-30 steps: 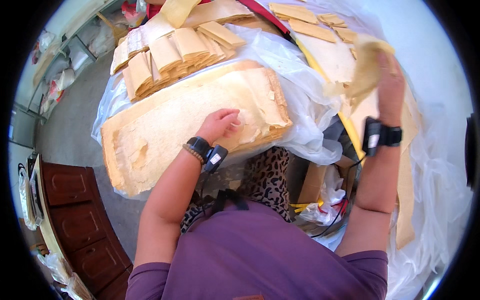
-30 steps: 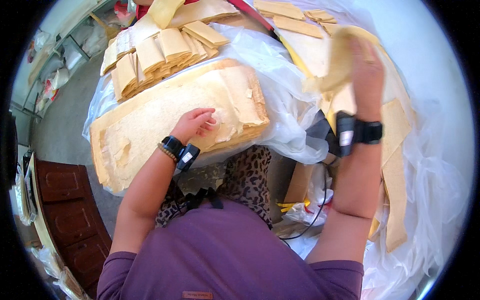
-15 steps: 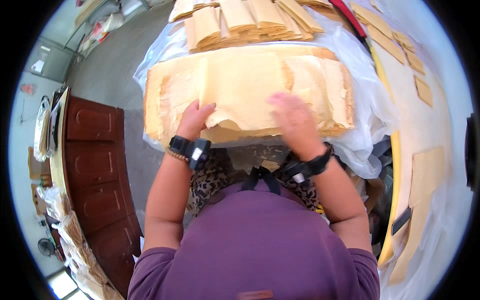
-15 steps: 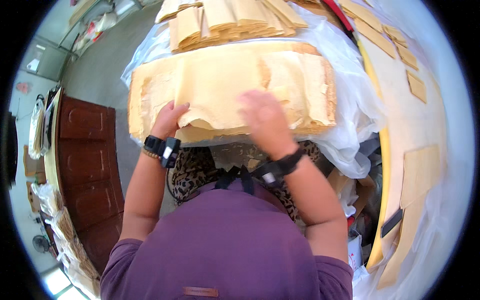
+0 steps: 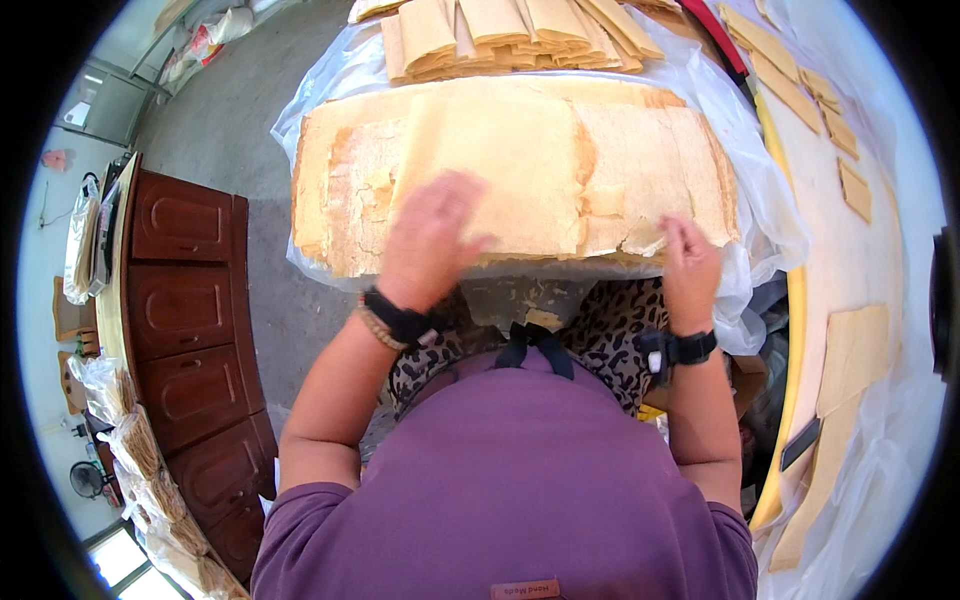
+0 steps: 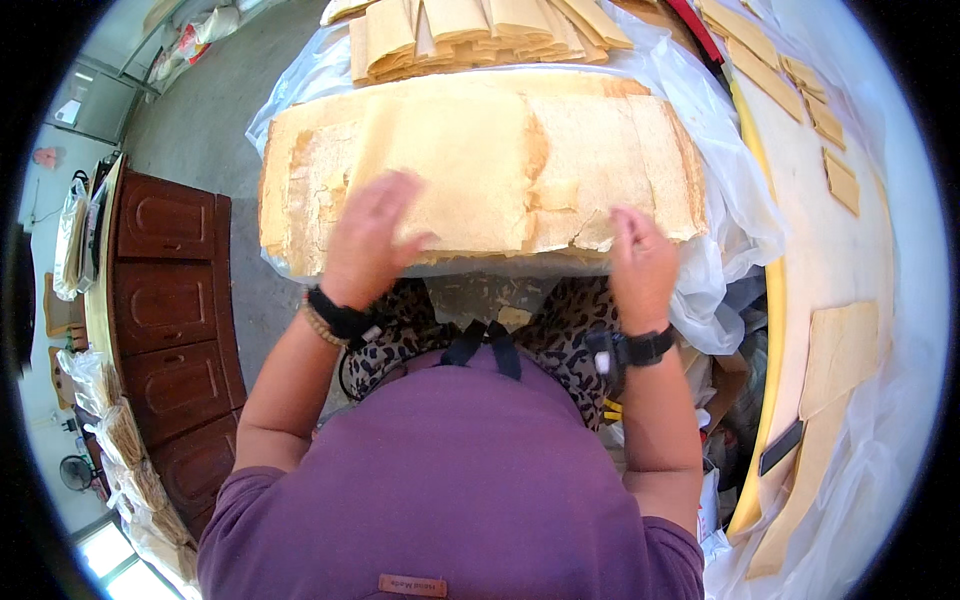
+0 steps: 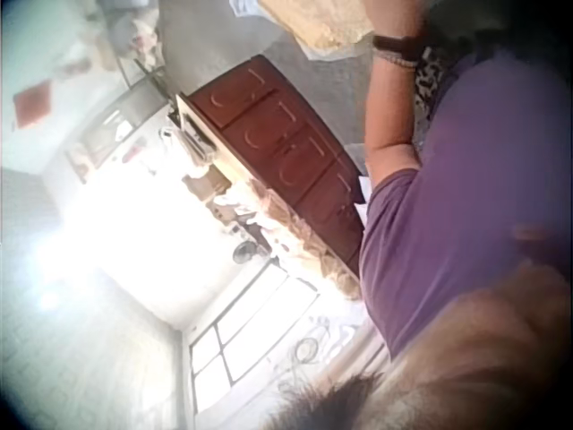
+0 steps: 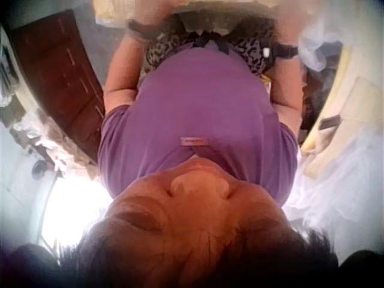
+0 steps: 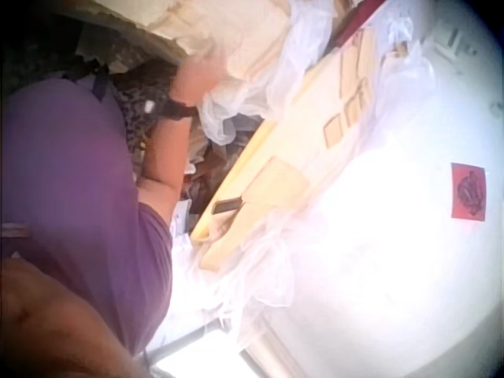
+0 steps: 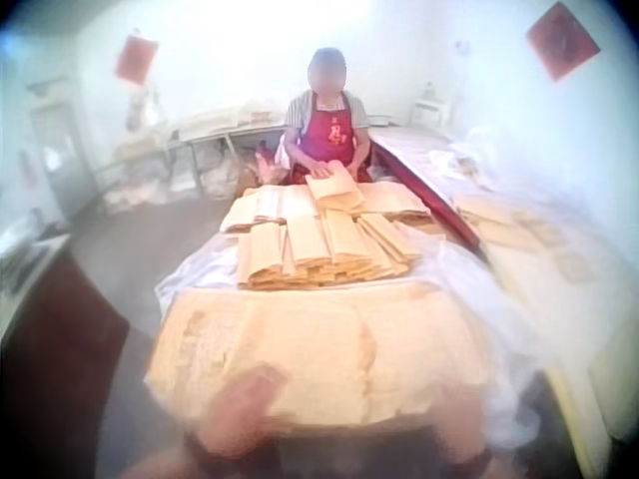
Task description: The person sorts through and handles large thin paper-like sheets on a plastic-covered table, picking up sheets from a stack and placing them into smaller piles.
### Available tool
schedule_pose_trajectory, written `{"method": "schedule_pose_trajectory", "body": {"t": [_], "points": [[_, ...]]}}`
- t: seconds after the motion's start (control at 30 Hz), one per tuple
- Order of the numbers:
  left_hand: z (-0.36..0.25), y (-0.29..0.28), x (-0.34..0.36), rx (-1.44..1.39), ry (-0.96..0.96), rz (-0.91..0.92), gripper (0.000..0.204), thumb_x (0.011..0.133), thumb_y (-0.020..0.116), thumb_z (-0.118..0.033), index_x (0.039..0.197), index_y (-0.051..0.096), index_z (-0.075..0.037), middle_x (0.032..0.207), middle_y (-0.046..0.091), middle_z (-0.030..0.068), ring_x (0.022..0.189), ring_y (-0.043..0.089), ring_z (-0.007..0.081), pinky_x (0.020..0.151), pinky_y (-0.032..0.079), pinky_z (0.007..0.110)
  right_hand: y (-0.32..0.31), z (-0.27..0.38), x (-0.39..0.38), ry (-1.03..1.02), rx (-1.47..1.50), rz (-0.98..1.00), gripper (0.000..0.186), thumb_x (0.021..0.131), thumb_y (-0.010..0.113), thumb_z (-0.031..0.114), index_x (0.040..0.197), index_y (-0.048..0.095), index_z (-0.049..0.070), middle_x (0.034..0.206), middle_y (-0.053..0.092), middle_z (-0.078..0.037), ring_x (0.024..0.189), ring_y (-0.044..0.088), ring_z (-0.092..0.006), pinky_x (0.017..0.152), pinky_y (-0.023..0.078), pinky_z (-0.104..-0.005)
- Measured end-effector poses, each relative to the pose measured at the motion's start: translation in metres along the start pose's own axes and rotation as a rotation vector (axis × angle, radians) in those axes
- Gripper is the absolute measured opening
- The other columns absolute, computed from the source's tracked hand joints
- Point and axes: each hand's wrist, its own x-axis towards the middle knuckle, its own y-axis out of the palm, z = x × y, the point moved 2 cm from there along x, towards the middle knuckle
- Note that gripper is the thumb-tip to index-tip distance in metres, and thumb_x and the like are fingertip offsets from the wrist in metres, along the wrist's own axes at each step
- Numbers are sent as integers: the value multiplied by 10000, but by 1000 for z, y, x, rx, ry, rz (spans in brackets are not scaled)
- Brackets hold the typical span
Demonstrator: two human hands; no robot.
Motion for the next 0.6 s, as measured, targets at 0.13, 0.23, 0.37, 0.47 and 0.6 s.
{"method": "schedule_pose_trajectory", "body": {"t": [0.13, 0.23, 0.37, 0.47, 0.6], "points": [[-30, 46, 7, -32, 145, 96, 591, 824, 737, -313, 1332, 538, -86, 1368, 539, 118, 1277, 495, 292, 1074, 399, 421, 30, 46, -29, 575, 699, 402, 355, 1018, 518, 262, 1285, 576, 35, 1173, 658, -123, 965, 668, -178, 803, 538, -310], [-30, 57, 15, -21, 163, 155, 521, 818, 725, -282, 1273, 559, -90, 1370, 523, 118, 1292, 475, 292, 1045, 401, 436, 38, 60, -35, 708, 1070, 496, 440, 1033, 483, 310, 1368, 489, 24, 1199, 638, -138, 983, 662, -197, 818, 539, -309], [-27, 60, 21, -115, 225, 13, 336, 817, 709, -229, 1109, 631, -84, 1145, 629, 93, 1096, 589, 280, 890, 483, 399, 46, 60, -33, 778, 1283, 608, 492, 1043, 448, 324, 1420, 408, 10, 1236, 612, -163, 1033, 647, -215, 855, 529, -325], [-23, 65, 20, -163, 134, -41, 192, 860, 666, -201, 1001, 657, -73, 907, 658, 66, 872, 648, 252, 749, 517, 363, 46, 69, -31, 783, 1424, 610, 471, 1047, 437, 301, 1414, 416, 7, 1224, 618, -158, 1055, 636, -214, 878, 523, -335], [5, 75, 17, -656, -397, -235, 167, 946, 552, -167, 872, 662, -66, 711, 623, 52, 598, 594, 226, 552, 475, 323, 49, 70, -28, 649, 1287, 578, 434, 1045, 442, 249, 1391, 437, -13, 1224, 622, -142, 1065, 629, -212, 892, 526, -340]]}}
